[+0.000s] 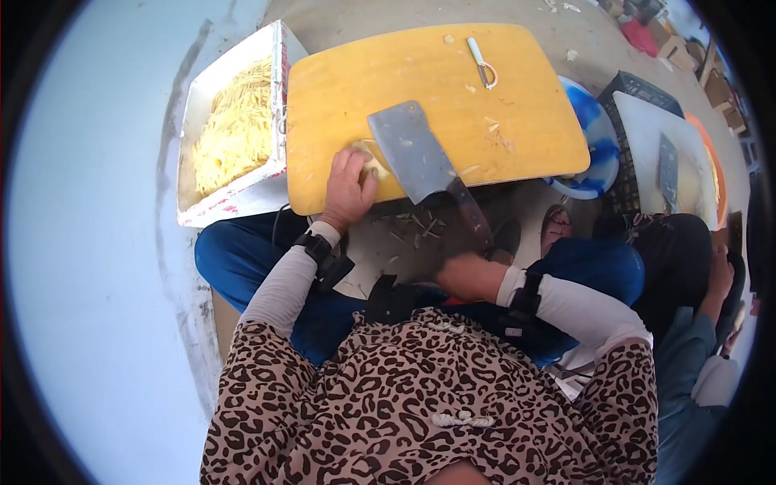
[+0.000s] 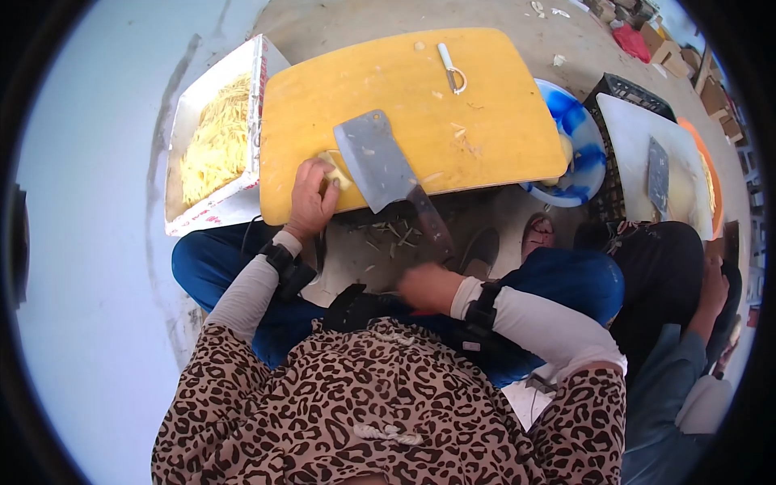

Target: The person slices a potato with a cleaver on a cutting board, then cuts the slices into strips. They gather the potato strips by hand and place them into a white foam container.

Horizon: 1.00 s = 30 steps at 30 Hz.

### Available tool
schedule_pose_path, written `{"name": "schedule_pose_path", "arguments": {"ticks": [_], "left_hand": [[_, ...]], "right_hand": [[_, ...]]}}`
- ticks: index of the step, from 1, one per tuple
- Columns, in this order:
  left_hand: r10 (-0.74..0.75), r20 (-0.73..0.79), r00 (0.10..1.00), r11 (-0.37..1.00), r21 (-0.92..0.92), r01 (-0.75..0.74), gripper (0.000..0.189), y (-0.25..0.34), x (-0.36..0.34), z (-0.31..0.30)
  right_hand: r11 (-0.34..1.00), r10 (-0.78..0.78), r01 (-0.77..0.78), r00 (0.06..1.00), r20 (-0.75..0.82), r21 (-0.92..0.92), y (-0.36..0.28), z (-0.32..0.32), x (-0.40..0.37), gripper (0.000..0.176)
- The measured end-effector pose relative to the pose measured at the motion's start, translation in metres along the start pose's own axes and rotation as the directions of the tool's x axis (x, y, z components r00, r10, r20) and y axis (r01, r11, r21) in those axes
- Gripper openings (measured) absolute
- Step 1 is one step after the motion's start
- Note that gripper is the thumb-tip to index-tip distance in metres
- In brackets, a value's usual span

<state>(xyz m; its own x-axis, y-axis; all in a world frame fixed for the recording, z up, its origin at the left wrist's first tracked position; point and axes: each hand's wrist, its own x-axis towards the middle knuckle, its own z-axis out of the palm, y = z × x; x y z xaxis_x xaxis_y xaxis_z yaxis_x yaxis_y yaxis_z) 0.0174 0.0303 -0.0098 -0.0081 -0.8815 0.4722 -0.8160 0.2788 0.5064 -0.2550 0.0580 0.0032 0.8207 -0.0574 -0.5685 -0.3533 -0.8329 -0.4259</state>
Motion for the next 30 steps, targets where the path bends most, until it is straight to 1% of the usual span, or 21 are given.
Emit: {"name": "schedule_pose_path", "arguments": {"ticks": [2, 3, 5, 6, 7, 8, 9, 11, 13, 15, 17, 18, 20, 21, 23, 24, 25, 26, 27, 29, 30], "left_hand": [[-0.004, 0.004, 1.0, 1.0, 0.005, 0.004, 0.027, -0.001, 0.001, 0.001], [0.001, -0.005, 1.0, 1.0, 0.012, 0.0, 0.027, -0.001, 0.001, 0.002], [-0.006, -0.01, 1.0, 1.0, 0.027, 0.006, 0.027, -0.001, -0.001, 0.002], [-0.004, -0.005, 1.0, 1.0, 0.023, 0.004, 0.027, -0.001, -0.001, 0.001], [0.003, -0.001, 1.0, 1.0, 0.021, -0.003, 0.027, 0.0, 0.0, 0.001], [0.006, -0.001, 1.0, 1.0, 0.03, -0.006, 0.027, 0.0, 0.0, 0.002], [0.006, 0.003, 1.0, 0.999, 0.041, -0.006, 0.027, 0.0, 0.0, 0.002], [0.011, 0.004, 1.0, 0.998, 0.059, -0.011, 0.027, 0.001, 0.0, 0.002], [-0.017, 0.013, 1.0, 0.998, 0.065, 0.016, 0.026, 0.003, 0.001, 0.002], [-0.013, 0.007, 1.0, 0.998, 0.055, 0.013, 0.026, 0.004, 0.001, 0.002], [-0.019, 0.001, 1.0, 0.999, 0.044, 0.019, 0.026, 0.004, 0.003, 0.001], [-0.019, 0.007, 1.0, 0.999, 0.038, 0.019, 0.026, 0.003, 0.003, 0.001], [-0.046, -0.002, 0.999, 0.999, 0.027, 0.046, 0.026, 0.004, 0.002, 0.001], [-0.039, -0.013, 0.999, 0.999, 0.011, 0.039, 0.026, 0.004, 0.001, 0.002], [-0.04, -0.026, 0.999, 0.999, 0.004, 0.04, 0.026, 0.003, -0.001, 0.001], [-0.014, -0.03, 0.999, 1.0, -0.006, 0.013, 0.026, 0.002, 0.0, 0.001], [0.017, -0.035, 0.999, 1.0, -0.018, -0.017, 0.026, 0.002, 0.002, -0.001], [0.016, -0.039, 0.999, 1.0, -0.021, -0.017, 0.026, 0.002, 0.003, -0.002], [0.007, -0.018, 1.0, 1.0, -0.03, -0.007, 0.026, 0.002, 0.002, -0.003], [-0.015, -0.003, 1.0, 0.998, -0.054, 0.015, 0.026, 0.004, 0.001, -0.003], [-0.008, -0.005, 1.0, 0.999, -0.047, 0.008, 0.026, 0.005, 0.001, -0.003]], "right_hand": [[0.985, -0.082, 0.069, 0.994, 0.079, 0.158, 0.022, 0.06, -0.003, 0.024], [0.985, -0.09, 0.078, 0.993, 0.076, 0.155, 0.015, 0.057, -0.005, 0.024], [0.9, 0.031, -0.12, 0.977, 0.212, 0.418, -0.005, 0.04, -0.011, 0.029], [0.9, 0.022, -0.111, 0.977, 0.211, 0.421, -0.001, 0.048, 0.0, 0.029], [0.918, -0.144, 0.046, 0.964, 0.224, 0.394, 0.008, 0.059, 0.019, 0.03], [0.909, -0.304, 0.204, 0.922, 0.241, 0.365, 0.011, 0.058, 0.028, 0.032], [0.909, -0.308, 0.212, 0.922, 0.233, 0.359, 0.012, 0.06, 0.03, 0.032], [0.918, -0.228, 0.146, 0.955, 0.189, 0.37, 0.008, 0.047, 0.025, 0.032], [0.909, -0.241, 0.157, 0.954, 0.179, 0.387, 0.009, 0.05, 0.037, 0.032], [0.899, -0.252, 0.159, 0.95, 0.183, 0.409, 0.007, 0.056, 0.04, 0.033], [0.899, -0.283, 0.257, 0.959, 0.023, 0.356, 0.006, 0.061, 0.041, 0.029], [0.9, -0.284, 0.255, 0.958, 0.032, 0.353, 0.003, 0.065, 0.042, 0.029], [0.934, -0.237, 0.268, 0.96, -0.152, 0.236, -0.002, 0.07, 0.044, 0.023], [0.933, -0.249, 0.274, 0.96, -0.129, 0.232, -0.001, 0.071, 0.047, 0.023], [0.931, -0.276, 0.324, 0.927, -0.254, 0.169, -0.005, 0.064, 0.055, 0.019], [0.93, -0.283, 0.329, 0.925, -0.252, 0.166, -0.007, 0.063, 0.062, 0.019], [0.951, -0.244, 0.271, 0.953, -0.18, 0.148, -0.009, 0.066, 0.068, 0.021], [0.97, -0.197, 0.209, 0.975, -0.105, 0.125, -0.009, 0.069, 0.072, 0.025], [0.971, -0.192, 0.203, 0.977, -0.096, 0.125, -0.007, 0.073, 0.075, 0.025], [0.907, -0.309, 0.351, 0.93, -0.196, 0.234, -0.002, 0.081, 0.076, 0.019], [0.908, -0.306, 0.344, 0.934, -0.183, 0.239, -0.001, 0.085, 0.075, 0.019]]}}
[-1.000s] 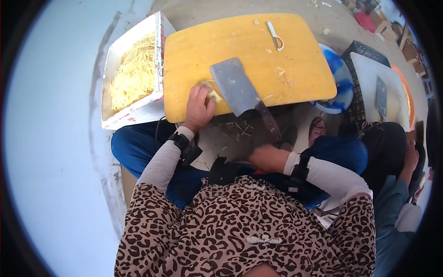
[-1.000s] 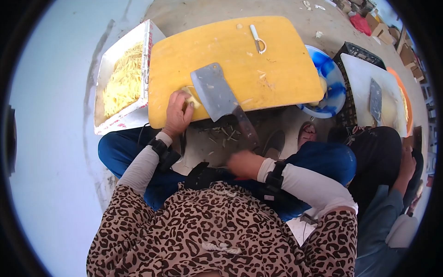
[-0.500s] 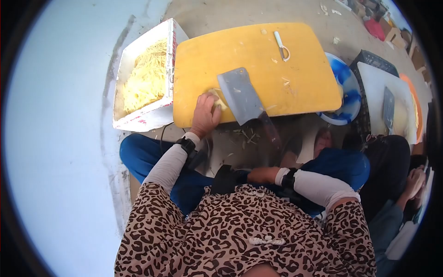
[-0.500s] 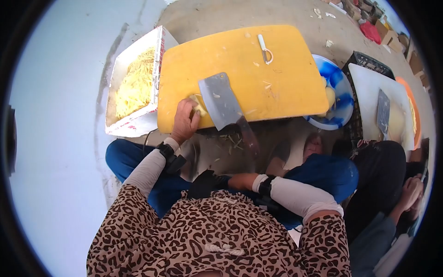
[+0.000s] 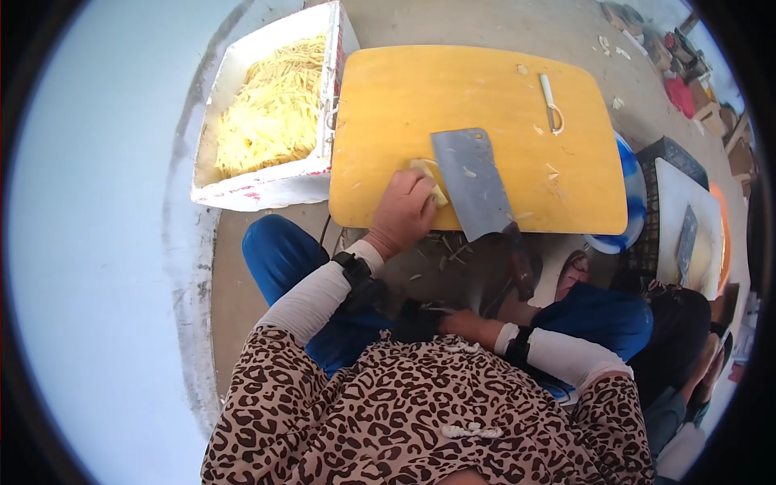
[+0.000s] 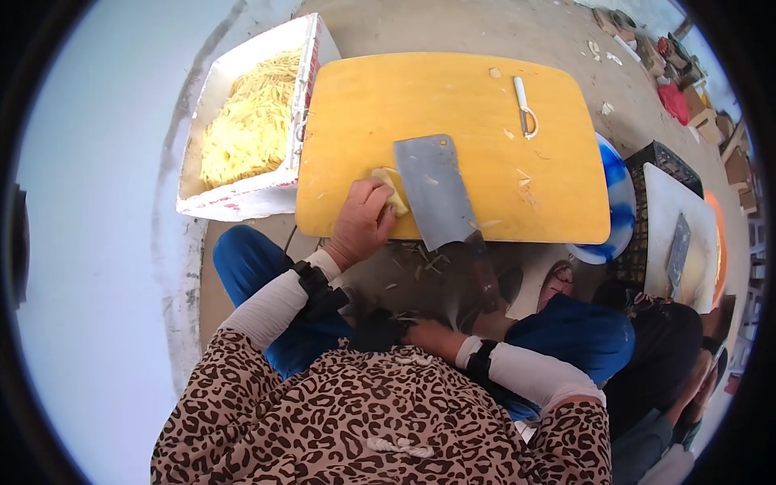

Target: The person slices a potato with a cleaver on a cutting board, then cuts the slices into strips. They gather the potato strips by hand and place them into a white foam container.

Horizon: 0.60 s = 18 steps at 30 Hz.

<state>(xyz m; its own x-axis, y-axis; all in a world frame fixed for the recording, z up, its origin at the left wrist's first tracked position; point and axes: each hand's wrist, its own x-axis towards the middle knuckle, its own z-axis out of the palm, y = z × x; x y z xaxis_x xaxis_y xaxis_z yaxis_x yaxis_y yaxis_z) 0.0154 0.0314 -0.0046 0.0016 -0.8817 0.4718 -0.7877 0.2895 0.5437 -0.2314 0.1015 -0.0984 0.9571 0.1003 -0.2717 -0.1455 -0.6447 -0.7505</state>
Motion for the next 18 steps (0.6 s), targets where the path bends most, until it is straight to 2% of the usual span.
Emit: {"name": "schedule_pose_path", "arguments": {"ticks": [3, 5, 6, 8, 10, 14, 15, 16, 18], "left_hand": [[-0.002, -0.001, 1.0, 1.0, -0.009, 0.002, 0.026, -0.001, 0.003, -0.002], [-0.015, 0.001, 1.0, 1.0, -0.023, 0.015, 0.026, -0.002, 0.003, -0.003], [-0.015, 0.021, 1.0, 1.0, -0.025, 0.016, 0.026, -0.002, 0.003, -0.004], [-0.022, 0.046, 0.999, 0.999, -0.028, 0.023, 0.027, -0.003, 0.003, -0.006], [-0.019, 0.043, 0.999, 0.998, -0.052, 0.022, 0.027, -0.002, 0.003, -0.006], [-0.053, 0.079, 0.995, 0.996, -0.069, 0.058, 0.028, -0.003, 0.003, -0.008], [-0.052, 0.081, 0.995, 0.995, -0.079, 0.058, 0.029, -0.003, 0.003, -0.008], [-0.048, 0.083, 0.995, 0.994, -0.089, 0.056, 0.03, -0.004, 0.004, -0.009], [-0.059, 0.101, 0.993, 0.992, -0.103, 0.07, 0.031, -0.004, 0.005, -0.012]], "right_hand": [[0.999, 0.008, -0.01, 0.999, 0.049, 0.048, 0.0, 0.003, -0.004, 0.019], [0.975, 0.026, -0.03, 0.999, 0.022, 0.222, -0.006, -0.005, -0.007, 0.02], [0.974, 0.027, -0.034, 0.999, 0.031, 0.222, -0.007, -0.01, -0.006, 0.02], [0.948, 0.054, -0.095, 0.989, 0.14, 0.305, -0.011, -0.021, 0.0, 0.021], [0.957, 0.053, -0.097, 0.985, 0.165, 0.273, -0.009, -0.018, 0.002, 0.021], [0.961, 0.078, -0.105, 0.99, 0.114, 0.256, -0.005, -0.018, 0.007, 0.023], [0.96, 0.154, -0.208, 0.952, 0.264, 0.188, -0.004, -0.014, 0.01, 0.023], [0.95, 0.234, -0.296, 0.887, 0.399, 0.103, -0.002, -0.009, 0.013, 0.035], [0.96, 0.175, -0.244, 0.907, 0.383, 0.138, 0.005, 0.001, 0.011, 0.035]]}}
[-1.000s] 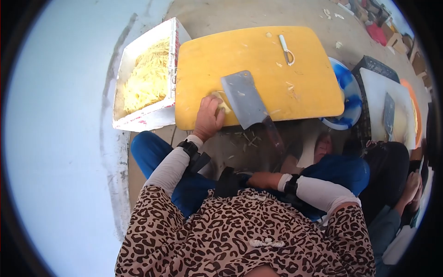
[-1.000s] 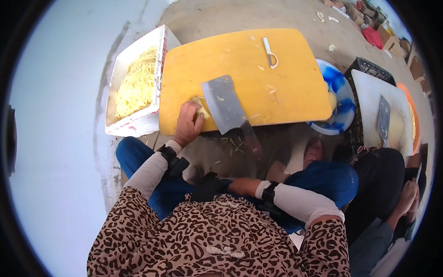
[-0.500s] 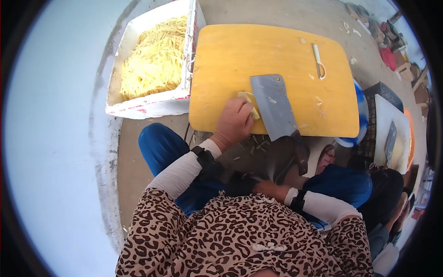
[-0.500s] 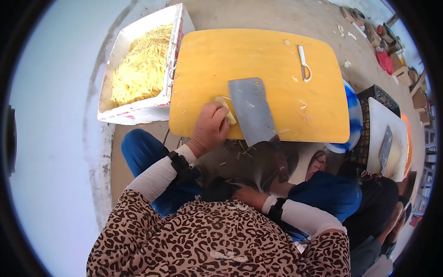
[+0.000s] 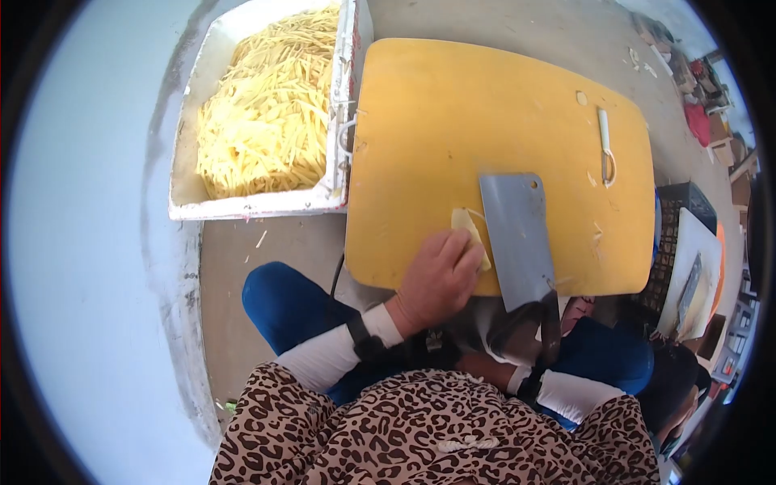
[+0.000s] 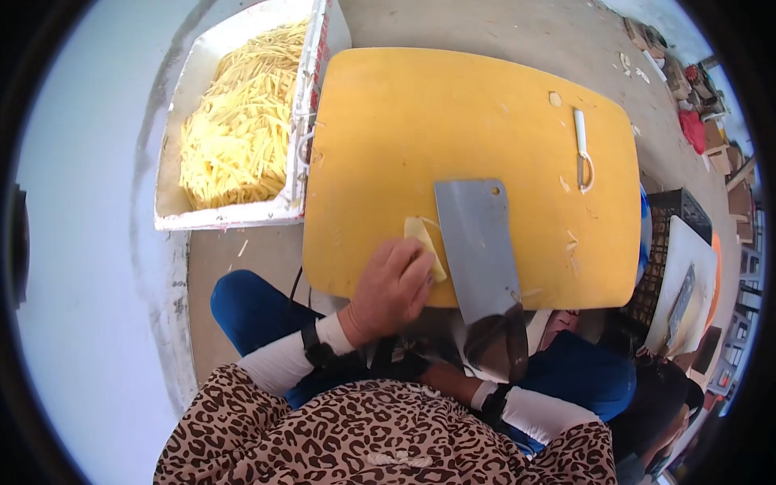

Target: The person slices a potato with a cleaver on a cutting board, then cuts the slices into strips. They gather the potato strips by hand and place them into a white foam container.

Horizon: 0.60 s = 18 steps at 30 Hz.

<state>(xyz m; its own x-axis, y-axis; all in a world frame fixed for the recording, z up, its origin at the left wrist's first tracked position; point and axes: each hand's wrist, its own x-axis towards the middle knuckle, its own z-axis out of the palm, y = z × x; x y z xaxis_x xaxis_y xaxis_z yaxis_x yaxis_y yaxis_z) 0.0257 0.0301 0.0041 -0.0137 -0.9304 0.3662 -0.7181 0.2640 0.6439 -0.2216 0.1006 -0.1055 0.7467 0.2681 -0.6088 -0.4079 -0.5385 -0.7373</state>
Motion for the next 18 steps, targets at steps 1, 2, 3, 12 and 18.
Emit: {"name": "schedule_pose_path", "arguments": {"ticks": [1, 2, 3, 12, 18], "left_hand": [[-0.012, 0.017, 1.0, 1.0, -0.016, 0.012, 0.032, 0.0, 0.0, -0.001], [-0.011, 0.024, 1.0, 1.0, -0.02, 0.012, 0.032, -0.001, 0.001, -0.001], [-0.011, 0.024, 1.0, 1.0, -0.012, 0.011, 0.033, -0.001, 0.001, 0.0], [-0.019, 0.06, 0.998, 0.999, -0.037, 0.022, 0.035, -0.006, -0.001, -0.003], [-0.008, 0.067, 0.998, 0.999, -0.052, 0.011, 0.035, -0.008, 0.0, -0.007]], "right_hand": [[0.999, 0.03, -0.031, 0.999, 0.024, 0.026, -0.003, -0.003, -0.002, 0.036], [0.997, 0.06, -0.063, 0.997, 0.048, 0.053, -0.005, -0.003, -0.002, 0.036], [0.976, 0.045, -0.049, 0.999, 0.027, 0.21, -0.001, 0.001, -0.002, 0.036], [0.842, 0.092, -0.162, 0.983, 0.159, 0.514, 0.0, 0.014, -0.03, 0.039], [0.457, -0.041, -0.198, 0.969, 0.243, 0.867, 0.039, 0.088, -0.029, 0.052]]}}
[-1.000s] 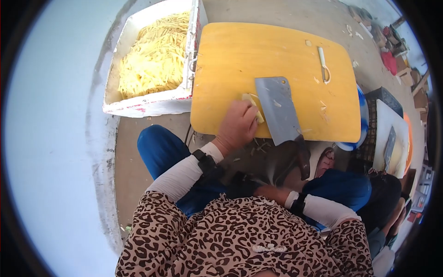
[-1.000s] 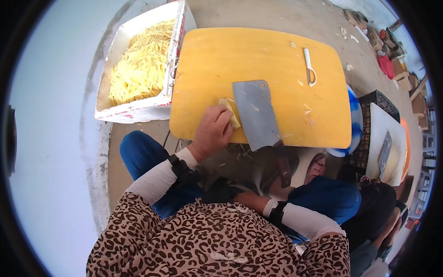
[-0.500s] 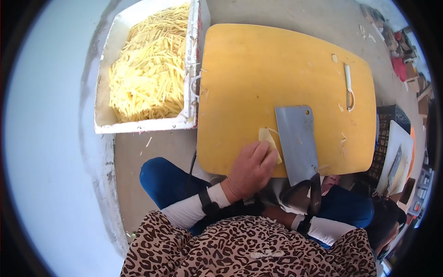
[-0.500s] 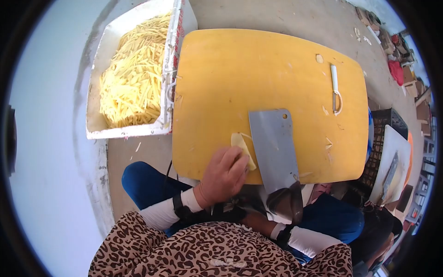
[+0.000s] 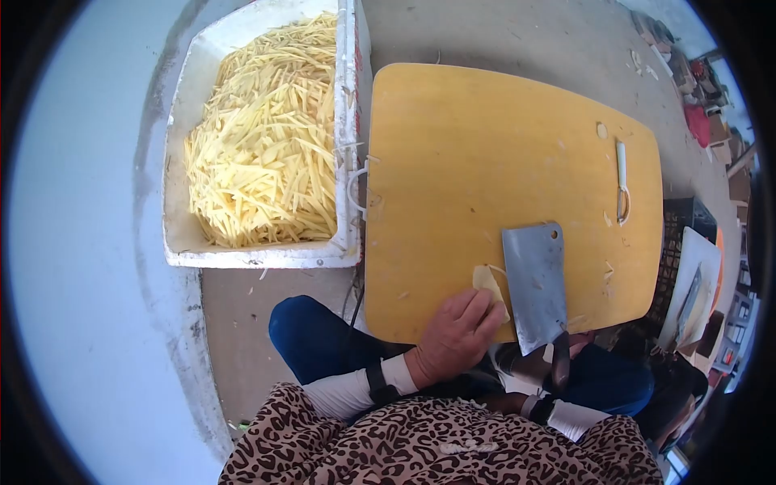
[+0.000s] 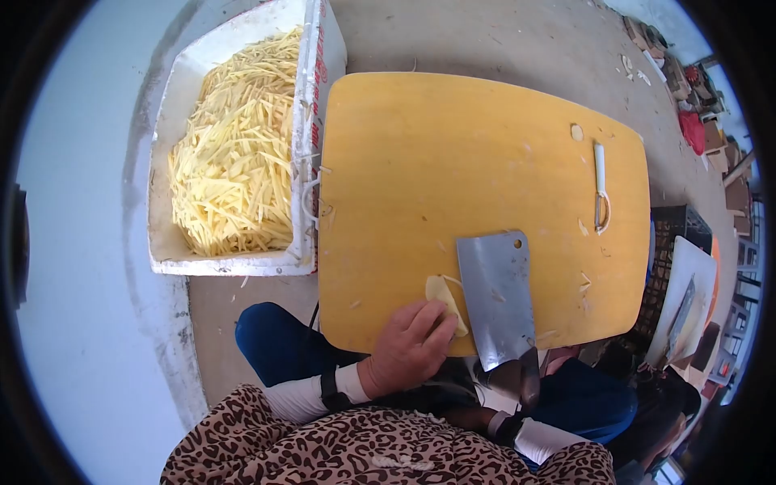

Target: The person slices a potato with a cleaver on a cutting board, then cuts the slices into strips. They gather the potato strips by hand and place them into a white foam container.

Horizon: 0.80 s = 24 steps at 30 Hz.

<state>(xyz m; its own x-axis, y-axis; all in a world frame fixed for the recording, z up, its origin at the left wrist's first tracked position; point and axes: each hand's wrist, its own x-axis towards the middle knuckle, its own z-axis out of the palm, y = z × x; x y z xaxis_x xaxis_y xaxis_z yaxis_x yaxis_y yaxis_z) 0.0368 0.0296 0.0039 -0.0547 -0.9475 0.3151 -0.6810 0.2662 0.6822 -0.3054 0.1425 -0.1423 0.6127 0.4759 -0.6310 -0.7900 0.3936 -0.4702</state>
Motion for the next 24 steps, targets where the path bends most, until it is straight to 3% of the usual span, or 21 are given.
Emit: {"name": "schedule_pose_path", "arguments": {"ticks": [1, 8, 16, 24], "left_hand": [[-0.001, 0.012, 1.0, 1.0, -0.008, 0.001, 0.036, 0.0, 0.0, 0.0], [-0.004, 0.029, 1.0, 0.997, -0.075, 0.007, 0.037, -0.003, -0.001, -0.003], [0.015, 0.041, 0.999, 0.992, -0.129, -0.009, 0.039, -0.005, -0.001, -0.004], [0.066, -0.039, 0.997, 0.992, -0.109, -0.07, 0.041, -0.005, -0.006, -0.004]], "right_hand": [[0.994, -0.023, 0.018, 0.999, 0.04, 0.108, 0.053, -0.003, 0.013, 0.059], [0.996, 0.043, -0.043, 0.999, -0.002, -0.079, -0.018, -0.011, 0.007, 0.056], [0.99, 0.072, -0.077, 0.996, -0.045, -0.121, -0.039, -0.026, 0.01, 0.054], [0.98, 0.111, -0.116, 0.993, -0.044, -0.161, -0.041, -0.045, 0.013, 0.051]]}}
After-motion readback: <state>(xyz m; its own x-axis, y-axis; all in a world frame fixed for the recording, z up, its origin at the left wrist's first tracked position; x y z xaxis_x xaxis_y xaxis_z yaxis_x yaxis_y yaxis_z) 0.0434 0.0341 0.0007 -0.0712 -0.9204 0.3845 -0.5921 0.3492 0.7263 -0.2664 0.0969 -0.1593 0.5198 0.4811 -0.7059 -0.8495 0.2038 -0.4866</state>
